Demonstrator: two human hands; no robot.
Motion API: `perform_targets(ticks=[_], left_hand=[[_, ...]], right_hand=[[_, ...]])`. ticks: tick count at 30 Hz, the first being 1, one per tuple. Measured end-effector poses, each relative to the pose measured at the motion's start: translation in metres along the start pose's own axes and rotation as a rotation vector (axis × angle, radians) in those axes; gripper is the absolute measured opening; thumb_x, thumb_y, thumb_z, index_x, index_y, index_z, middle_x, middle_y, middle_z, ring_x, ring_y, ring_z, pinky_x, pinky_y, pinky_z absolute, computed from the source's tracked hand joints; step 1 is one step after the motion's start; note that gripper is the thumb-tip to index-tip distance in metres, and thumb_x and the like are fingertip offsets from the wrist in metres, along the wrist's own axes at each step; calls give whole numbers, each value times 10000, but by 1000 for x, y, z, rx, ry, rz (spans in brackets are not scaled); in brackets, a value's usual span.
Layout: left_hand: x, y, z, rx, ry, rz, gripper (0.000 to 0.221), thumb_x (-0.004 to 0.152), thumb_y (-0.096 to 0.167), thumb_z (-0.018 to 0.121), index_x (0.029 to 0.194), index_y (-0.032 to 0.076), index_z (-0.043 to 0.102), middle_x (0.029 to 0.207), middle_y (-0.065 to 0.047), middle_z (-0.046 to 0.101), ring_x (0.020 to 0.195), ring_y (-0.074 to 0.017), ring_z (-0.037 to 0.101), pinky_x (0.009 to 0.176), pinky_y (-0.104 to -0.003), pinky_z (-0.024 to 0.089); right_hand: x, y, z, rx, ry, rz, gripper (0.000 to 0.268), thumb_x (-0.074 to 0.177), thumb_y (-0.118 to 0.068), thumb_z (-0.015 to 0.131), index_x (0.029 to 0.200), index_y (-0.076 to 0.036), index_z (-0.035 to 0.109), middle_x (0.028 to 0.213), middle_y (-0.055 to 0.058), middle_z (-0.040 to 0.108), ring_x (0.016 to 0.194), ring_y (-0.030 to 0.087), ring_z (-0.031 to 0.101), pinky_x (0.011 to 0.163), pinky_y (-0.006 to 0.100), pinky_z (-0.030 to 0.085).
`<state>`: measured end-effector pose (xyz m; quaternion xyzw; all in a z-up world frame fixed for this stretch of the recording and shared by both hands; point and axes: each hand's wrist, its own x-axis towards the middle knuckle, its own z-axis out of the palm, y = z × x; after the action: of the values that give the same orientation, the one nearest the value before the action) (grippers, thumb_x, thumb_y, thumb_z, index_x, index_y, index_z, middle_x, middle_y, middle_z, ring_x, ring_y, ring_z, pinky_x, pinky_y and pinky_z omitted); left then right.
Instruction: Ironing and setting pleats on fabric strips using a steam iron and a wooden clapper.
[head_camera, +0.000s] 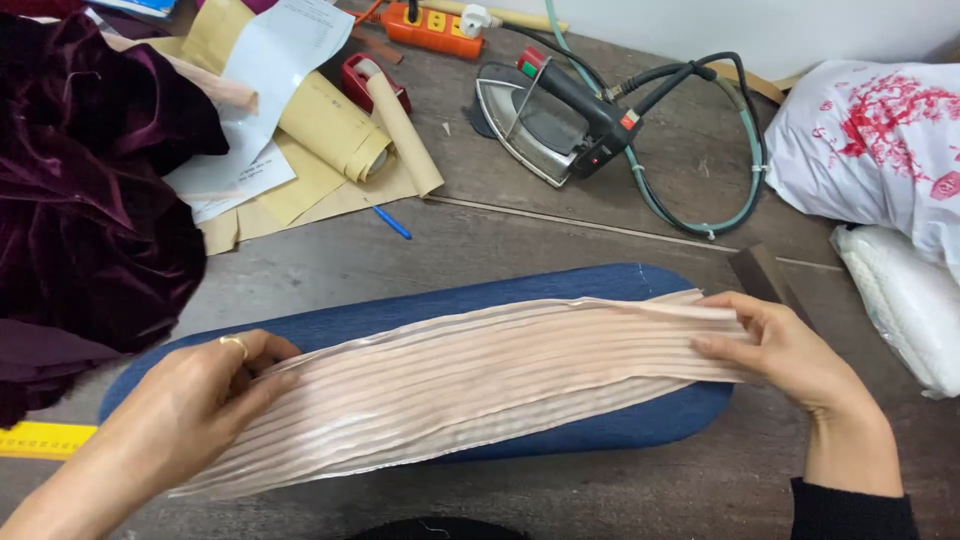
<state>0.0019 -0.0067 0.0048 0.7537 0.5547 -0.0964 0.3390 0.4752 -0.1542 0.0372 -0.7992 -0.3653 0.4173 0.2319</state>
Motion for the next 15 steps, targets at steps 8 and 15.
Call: perform_targets(ticks=[8, 15], left_hand=[[-10, -14, 13, 69, 55, -100, 429, 686, 486, 771, 1078, 395, 621, 1021, 183, 611, 932, -32, 645, 837, -273, 522], [-13, -17, 16, 57, 80, -100, 528, 639, 493, 805, 1123, 386, 624, 1099, 164, 578, 989, -54, 610, 867, -285, 520]], right_hand=[[11, 35, -3, 53, 163, -84, 257, 824, -73, 701, 1072, -10, 718, 916, 57, 678, 788, 125, 561, 666, 246, 421], [34, 93, -50, 388, 476, -154, 63, 979, -114, 599, 1038, -98, 611, 935, 10, 628, 833, 115, 581, 749, 262, 482]])
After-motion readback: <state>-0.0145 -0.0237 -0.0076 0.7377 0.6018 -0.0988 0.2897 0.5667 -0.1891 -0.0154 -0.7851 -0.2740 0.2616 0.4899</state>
